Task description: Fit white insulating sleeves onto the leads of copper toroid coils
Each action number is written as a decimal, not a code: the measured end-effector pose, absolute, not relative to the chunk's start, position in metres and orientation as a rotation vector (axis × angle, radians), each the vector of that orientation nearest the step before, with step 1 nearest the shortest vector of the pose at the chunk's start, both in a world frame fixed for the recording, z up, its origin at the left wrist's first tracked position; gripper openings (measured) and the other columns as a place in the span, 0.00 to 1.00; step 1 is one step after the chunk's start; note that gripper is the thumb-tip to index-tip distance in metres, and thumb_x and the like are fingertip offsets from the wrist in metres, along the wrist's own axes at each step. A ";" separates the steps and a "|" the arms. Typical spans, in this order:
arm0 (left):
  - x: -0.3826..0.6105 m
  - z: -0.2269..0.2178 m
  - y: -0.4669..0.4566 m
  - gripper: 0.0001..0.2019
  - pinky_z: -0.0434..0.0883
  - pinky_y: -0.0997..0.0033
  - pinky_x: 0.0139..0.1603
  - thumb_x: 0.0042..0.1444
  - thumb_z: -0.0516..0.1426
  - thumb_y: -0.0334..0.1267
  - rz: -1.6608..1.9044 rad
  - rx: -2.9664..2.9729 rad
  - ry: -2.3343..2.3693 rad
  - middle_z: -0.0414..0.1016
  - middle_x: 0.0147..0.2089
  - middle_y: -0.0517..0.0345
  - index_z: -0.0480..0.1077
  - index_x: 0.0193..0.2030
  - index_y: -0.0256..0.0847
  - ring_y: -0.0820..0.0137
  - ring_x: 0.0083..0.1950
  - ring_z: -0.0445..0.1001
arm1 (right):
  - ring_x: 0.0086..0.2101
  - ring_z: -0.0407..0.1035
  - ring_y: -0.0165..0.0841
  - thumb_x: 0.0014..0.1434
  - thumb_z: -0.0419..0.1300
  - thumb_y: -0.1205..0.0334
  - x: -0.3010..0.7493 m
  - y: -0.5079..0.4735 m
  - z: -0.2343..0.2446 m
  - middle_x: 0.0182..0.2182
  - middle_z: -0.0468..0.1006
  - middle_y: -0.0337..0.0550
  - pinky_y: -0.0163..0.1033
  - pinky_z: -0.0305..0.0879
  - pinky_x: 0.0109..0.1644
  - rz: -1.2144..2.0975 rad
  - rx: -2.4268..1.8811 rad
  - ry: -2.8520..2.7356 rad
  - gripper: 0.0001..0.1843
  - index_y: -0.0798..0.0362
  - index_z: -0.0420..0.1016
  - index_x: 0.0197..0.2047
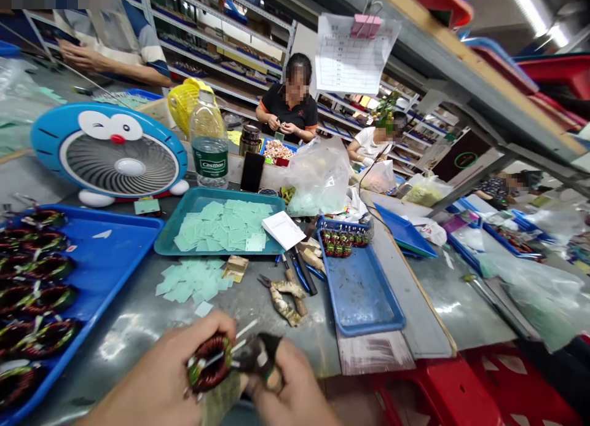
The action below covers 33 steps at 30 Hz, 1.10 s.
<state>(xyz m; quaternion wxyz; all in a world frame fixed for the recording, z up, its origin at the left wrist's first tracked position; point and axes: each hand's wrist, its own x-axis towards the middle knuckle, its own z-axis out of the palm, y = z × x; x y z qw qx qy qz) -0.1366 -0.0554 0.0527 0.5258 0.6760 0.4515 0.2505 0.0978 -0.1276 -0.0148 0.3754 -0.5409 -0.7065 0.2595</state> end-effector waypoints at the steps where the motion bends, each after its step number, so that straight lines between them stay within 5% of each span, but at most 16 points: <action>1: -0.138 0.054 -0.050 0.16 0.66 0.68 0.36 0.63 0.67 0.58 0.586 1.617 1.101 0.77 0.32 0.66 0.75 0.41 0.49 0.64 0.36 0.73 | 0.47 0.86 0.44 0.68 0.65 0.69 0.099 -0.133 -0.019 0.49 0.88 0.46 0.43 0.82 0.52 0.571 -1.451 -1.782 0.24 0.45 0.81 0.65; 4: -0.141 0.058 -0.038 0.11 0.67 0.66 0.39 0.59 0.67 0.49 0.527 1.680 1.174 0.82 0.35 0.67 0.75 0.43 0.49 0.63 0.38 0.78 | 0.49 0.84 0.52 0.70 0.62 0.69 0.103 -0.147 -0.023 0.53 0.86 0.51 0.53 0.83 0.51 0.225 -1.598 -1.810 0.35 0.42 0.75 0.77; 9: -0.136 0.056 -0.038 0.12 0.68 0.64 0.42 0.55 0.60 0.41 0.516 1.771 1.205 0.84 0.37 0.68 0.75 0.46 0.50 0.62 0.40 0.81 | 0.40 0.82 0.51 0.54 0.68 0.70 0.095 -0.146 -0.010 0.48 0.86 0.51 0.50 0.80 0.38 0.045 -1.532 -2.054 0.47 0.46 0.75 0.77; 12: -0.137 0.053 -0.041 0.10 0.68 0.64 0.41 0.58 0.61 0.44 0.525 1.845 1.178 0.84 0.37 0.68 0.76 0.46 0.49 0.63 0.38 0.80 | 0.34 0.81 0.47 0.50 0.68 0.70 0.100 -0.138 0.000 0.40 0.85 0.44 0.46 0.74 0.33 0.055 -1.446 -2.108 0.35 0.46 0.82 0.63; 15: -0.145 0.048 -0.041 0.08 0.68 0.66 0.40 0.63 0.65 0.48 0.525 1.976 1.087 0.83 0.35 0.66 0.78 0.44 0.49 0.64 0.36 0.79 | 0.32 0.78 0.39 0.52 0.67 0.70 0.115 -0.132 0.013 0.34 0.80 0.37 0.39 0.71 0.33 0.460 -1.423 -2.065 0.16 0.44 0.78 0.43; 19: -0.152 0.044 -0.036 0.10 0.64 0.67 0.35 0.68 0.66 0.49 0.364 2.039 0.891 0.80 0.32 0.65 0.73 0.40 0.49 0.65 0.32 0.73 | 0.31 0.71 0.31 0.60 0.69 0.71 0.124 -0.130 0.022 0.34 0.75 0.31 0.29 0.65 0.31 1.150 -1.391 -1.869 0.13 0.44 0.75 0.43; 24: -0.141 0.058 -0.031 0.16 0.61 0.68 0.36 0.63 0.69 0.51 0.235 1.708 0.915 0.73 0.34 0.66 0.68 0.39 0.48 0.65 0.37 0.68 | 0.43 0.81 0.41 0.57 0.69 0.71 0.118 -0.129 0.017 0.44 0.83 0.41 0.39 0.76 0.46 0.524 -1.384 -2.029 0.19 0.45 0.80 0.51; 29: -0.128 0.066 -0.031 0.14 0.59 0.69 0.36 0.58 0.68 0.43 0.260 1.607 0.888 0.66 0.33 0.70 0.65 0.37 0.48 0.67 0.36 0.61 | 0.39 0.79 0.40 0.58 0.63 0.70 0.121 -0.126 0.022 0.39 0.81 0.39 0.40 0.70 0.40 0.301 -1.305 -2.092 0.14 0.44 0.74 0.45; 33: -0.122 0.063 -0.037 0.13 0.58 0.68 0.35 0.57 0.68 0.44 0.258 1.602 0.915 0.67 0.32 0.70 0.66 0.37 0.48 0.67 0.36 0.61 | 0.33 0.75 0.40 0.49 0.61 0.68 0.122 -0.122 0.014 0.35 0.78 0.38 0.42 0.65 0.34 0.140 -1.303 -2.033 0.17 0.43 0.71 0.42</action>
